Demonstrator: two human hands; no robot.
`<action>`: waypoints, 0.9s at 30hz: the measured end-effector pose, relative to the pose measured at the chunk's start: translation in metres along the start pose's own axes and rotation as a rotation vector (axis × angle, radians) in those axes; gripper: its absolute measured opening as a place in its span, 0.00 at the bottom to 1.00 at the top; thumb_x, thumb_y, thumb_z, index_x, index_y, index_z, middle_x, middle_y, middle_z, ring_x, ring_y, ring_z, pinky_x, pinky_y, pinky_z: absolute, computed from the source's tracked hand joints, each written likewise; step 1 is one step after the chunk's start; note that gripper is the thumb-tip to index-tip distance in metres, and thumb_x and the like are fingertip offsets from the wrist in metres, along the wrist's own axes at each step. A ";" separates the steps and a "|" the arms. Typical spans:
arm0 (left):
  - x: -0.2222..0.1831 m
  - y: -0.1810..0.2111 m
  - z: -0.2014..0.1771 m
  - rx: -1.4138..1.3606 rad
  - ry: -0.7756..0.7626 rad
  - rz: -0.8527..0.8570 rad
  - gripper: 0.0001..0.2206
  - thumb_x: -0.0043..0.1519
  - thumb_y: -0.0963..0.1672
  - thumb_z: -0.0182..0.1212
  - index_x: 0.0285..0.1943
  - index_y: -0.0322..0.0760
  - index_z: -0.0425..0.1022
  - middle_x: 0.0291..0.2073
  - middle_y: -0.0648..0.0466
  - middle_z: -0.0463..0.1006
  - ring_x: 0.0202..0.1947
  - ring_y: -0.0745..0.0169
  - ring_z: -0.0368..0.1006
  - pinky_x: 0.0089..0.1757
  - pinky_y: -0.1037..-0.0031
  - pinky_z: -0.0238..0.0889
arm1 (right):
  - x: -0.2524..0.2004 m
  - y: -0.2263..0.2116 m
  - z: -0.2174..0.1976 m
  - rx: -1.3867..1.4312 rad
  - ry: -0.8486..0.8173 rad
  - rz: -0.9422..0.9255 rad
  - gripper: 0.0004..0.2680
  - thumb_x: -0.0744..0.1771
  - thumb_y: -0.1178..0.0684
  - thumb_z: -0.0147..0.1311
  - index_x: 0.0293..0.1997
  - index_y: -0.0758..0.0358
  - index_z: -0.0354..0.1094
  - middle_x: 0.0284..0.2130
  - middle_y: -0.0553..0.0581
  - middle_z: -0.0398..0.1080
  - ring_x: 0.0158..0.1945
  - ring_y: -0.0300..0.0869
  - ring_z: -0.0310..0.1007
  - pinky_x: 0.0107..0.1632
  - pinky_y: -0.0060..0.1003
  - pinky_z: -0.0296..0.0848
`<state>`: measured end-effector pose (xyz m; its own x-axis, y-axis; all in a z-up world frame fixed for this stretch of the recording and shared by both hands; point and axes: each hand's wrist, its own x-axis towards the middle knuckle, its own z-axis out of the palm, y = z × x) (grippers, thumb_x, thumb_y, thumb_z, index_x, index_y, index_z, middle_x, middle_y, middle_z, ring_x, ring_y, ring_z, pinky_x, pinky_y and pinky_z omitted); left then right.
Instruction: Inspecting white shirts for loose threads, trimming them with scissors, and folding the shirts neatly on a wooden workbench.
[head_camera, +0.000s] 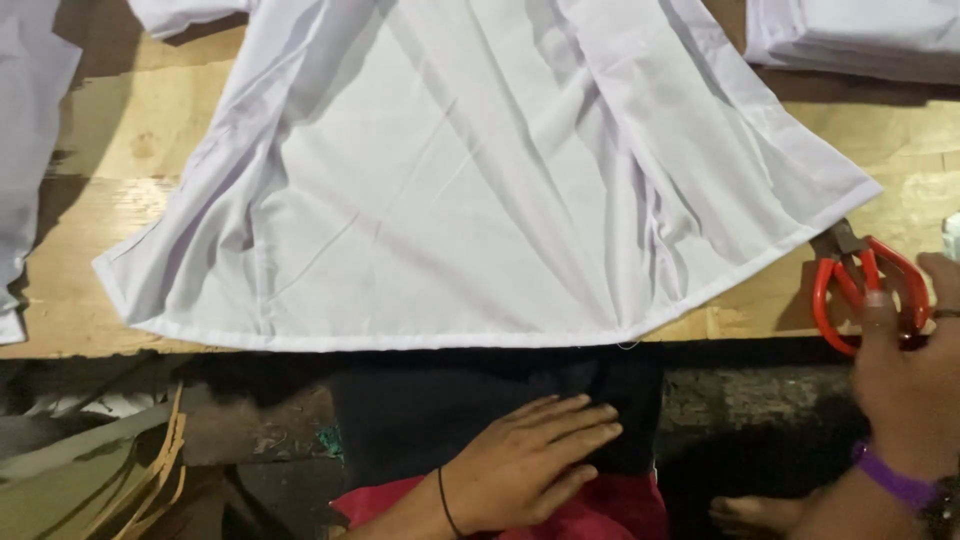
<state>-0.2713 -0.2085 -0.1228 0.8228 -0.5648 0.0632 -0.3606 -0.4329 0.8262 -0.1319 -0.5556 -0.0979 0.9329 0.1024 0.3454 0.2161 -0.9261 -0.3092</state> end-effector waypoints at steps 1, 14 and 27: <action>0.003 0.012 -0.009 -0.025 0.233 0.181 0.15 0.69 0.40 0.58 0.64 0.36 0.73 0.62 0.48 0.77 0.65 0.48 0.73 0.62 0.60 0.66 | 0.007 -0.001 0.001 0.020 -0.080 -0.031 0.11 0.75 0.68 0.51 0.66 0.86 0.71 0.57 0.79 0.70 0.55 0.66 0.70 0.56 0.55 0.67; 0.071 0.010 -0.051 0.645 0.644 0.210 0.08 0.63 0.36 0.62 0.42 0.43 0.81 0.39 0.58 0.80 0.37 0.56 0.71 0.37 0.66 0.61 | 0.028 0.011 -0.017 -0.265 -0.392 0.263 0.29 0.68 0.43 0.62 0.79 0.66 0.66 0.38 0.59 0.76 0.44 0.56 0.77 0.45 0.51 0.72; 0.083 0.016 -0.052 0.693 0.596 0.083 0.05 0.64 0.41 0.62 0.47 0.47 0.79 0.41 0.61 0.79 0.38 0.58 0.70 0.39 0.65 0.61 | -0.073 -0.015 -0.030 0.377 -0.077 0.825 0.22 0.69 0.63 0.59 0.74 0.66 0.62 0.40 0.59 0.70 0.32 0.41 0.69 0.30 0.34 0.69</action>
<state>-0.1857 -0.2262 -0.0750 0.8033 -0.2402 0.5450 -0.4532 -0.8402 0.2977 -0.2125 -0.5600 -0.0918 0.8471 -0.5034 -0.1701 -0.4611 -0.5375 -0.7060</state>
